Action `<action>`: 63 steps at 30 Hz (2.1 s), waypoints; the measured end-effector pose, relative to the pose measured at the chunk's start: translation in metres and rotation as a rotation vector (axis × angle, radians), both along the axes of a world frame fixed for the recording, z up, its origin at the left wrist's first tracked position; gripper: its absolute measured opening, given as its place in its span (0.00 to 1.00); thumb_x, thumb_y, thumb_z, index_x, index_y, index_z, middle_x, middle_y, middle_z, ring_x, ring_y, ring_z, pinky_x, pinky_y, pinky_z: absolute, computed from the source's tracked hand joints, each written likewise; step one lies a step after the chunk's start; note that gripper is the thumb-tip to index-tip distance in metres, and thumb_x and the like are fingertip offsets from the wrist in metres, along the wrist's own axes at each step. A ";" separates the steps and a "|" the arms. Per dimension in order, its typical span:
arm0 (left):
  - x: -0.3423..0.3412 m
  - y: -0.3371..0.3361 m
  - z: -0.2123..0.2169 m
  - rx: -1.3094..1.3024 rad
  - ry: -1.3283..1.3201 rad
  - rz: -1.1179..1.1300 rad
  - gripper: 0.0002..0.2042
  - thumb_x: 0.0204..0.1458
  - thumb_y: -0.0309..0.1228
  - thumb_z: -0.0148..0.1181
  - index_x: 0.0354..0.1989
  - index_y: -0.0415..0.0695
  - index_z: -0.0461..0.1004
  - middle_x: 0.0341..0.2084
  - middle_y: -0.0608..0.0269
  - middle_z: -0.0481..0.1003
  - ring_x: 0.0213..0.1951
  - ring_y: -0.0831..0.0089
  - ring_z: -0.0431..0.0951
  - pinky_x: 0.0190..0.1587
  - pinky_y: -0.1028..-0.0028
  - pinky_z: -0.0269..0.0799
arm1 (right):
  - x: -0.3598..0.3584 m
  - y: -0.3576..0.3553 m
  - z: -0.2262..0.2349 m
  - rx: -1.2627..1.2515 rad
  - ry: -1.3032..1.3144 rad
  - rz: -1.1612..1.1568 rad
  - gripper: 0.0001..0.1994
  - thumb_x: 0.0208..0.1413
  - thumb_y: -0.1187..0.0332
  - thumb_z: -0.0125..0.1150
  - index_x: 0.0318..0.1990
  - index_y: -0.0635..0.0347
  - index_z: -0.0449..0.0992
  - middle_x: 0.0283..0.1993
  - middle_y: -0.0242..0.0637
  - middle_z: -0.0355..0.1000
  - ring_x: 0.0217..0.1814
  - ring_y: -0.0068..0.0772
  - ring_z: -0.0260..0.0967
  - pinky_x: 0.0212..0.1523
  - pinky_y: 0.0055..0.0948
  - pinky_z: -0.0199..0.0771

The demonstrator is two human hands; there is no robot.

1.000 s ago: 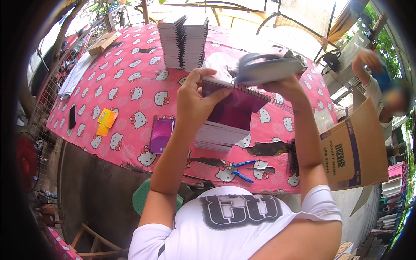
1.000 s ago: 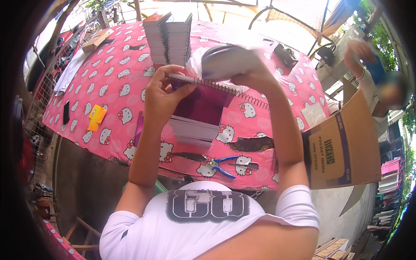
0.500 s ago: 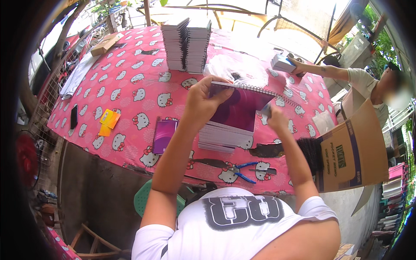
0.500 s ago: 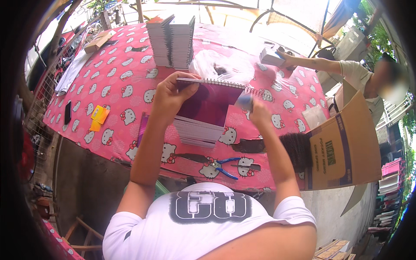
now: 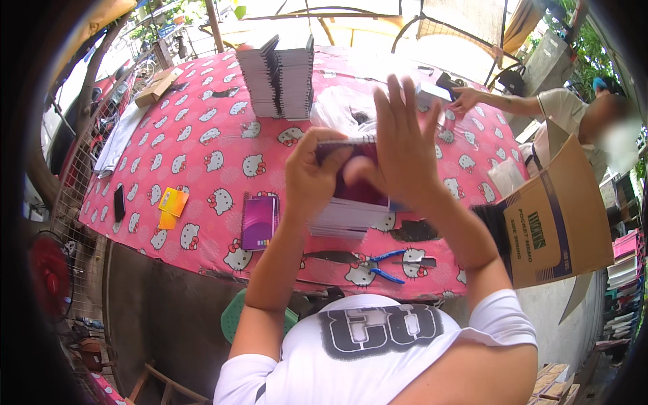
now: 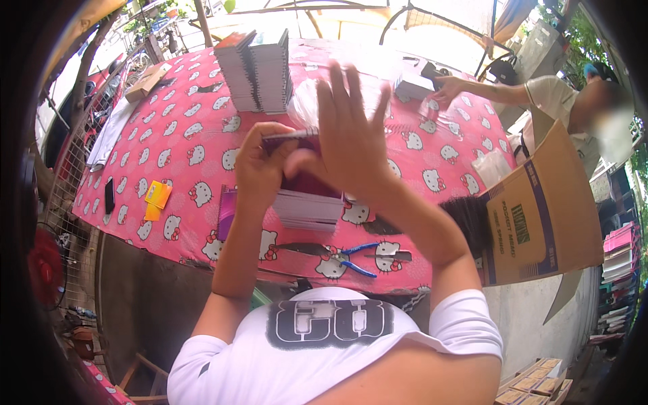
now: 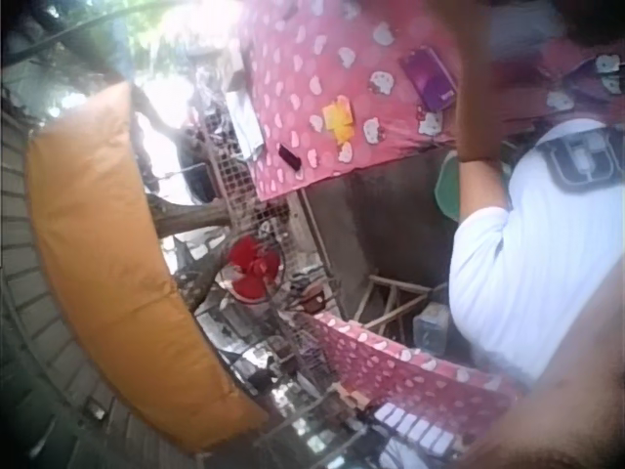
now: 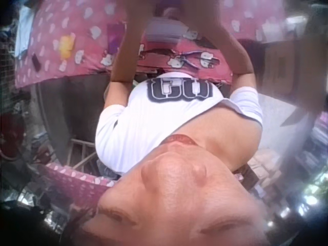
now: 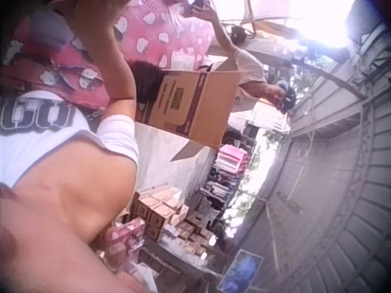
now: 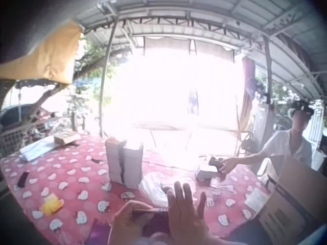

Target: The person binds notebooks by inserting spiral coils through pre-punched holes in stacks of purple and white paper covers, then trims and crimps the ends of the coils using a pair of pliers.

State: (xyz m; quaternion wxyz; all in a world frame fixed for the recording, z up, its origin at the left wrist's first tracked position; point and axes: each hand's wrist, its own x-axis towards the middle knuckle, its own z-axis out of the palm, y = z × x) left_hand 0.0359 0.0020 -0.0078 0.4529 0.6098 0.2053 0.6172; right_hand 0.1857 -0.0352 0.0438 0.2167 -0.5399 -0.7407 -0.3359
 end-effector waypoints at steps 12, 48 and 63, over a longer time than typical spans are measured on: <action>0.003 -0.004 0.000 -0.022 -0.060 -0.019 0.07 0.52 0.19 0.61 0.39 0.37 0.72 0.32 0.67 0.76 0.35 0.83 0.74 0.40 0.82 0.70 | 0.023 -0.002 0.048 -0.536 0.363 0.333 0.11 0.49 0.69 0.64 0.40 0.61 0.79 0.36 0.43 0.76 0.35 0.41 0.75 0.36 0.35 0.73; -0.004 -0.003 -0.005 -0.074 -0.171 -0.149 0.23 0.49 0.17 0.63 0.53 0.42 0.63 0.37 0.62 0.72 0.41 0.78 0.73 0.45 0.79 0.70 | 0.007 0.025 0.058 -0.893 0.028 0.248 0.21 0.41 0.54 0.71 0.36 0.63 0.79 0.31 0.47 0.77 0.36 0.48 0.75 0.37 0.38 0.73; -0.025 -0.016 0.011 -0.228 -0.118 0.039 0.15 0.48 0.17 0.65 0.47 0.35 0.77 0.37 0.59 0.79 0.37 0.78 0.78 0.42 0.80 0.74 | -0.007 0.004 0.066 -0.780 0.164 0.379 0.24 0.43 0.54 0.70 0.41 0.66 0.77 0.33 0.48 0.76 0.37 0.53 0.74 0.40 0.42 0.73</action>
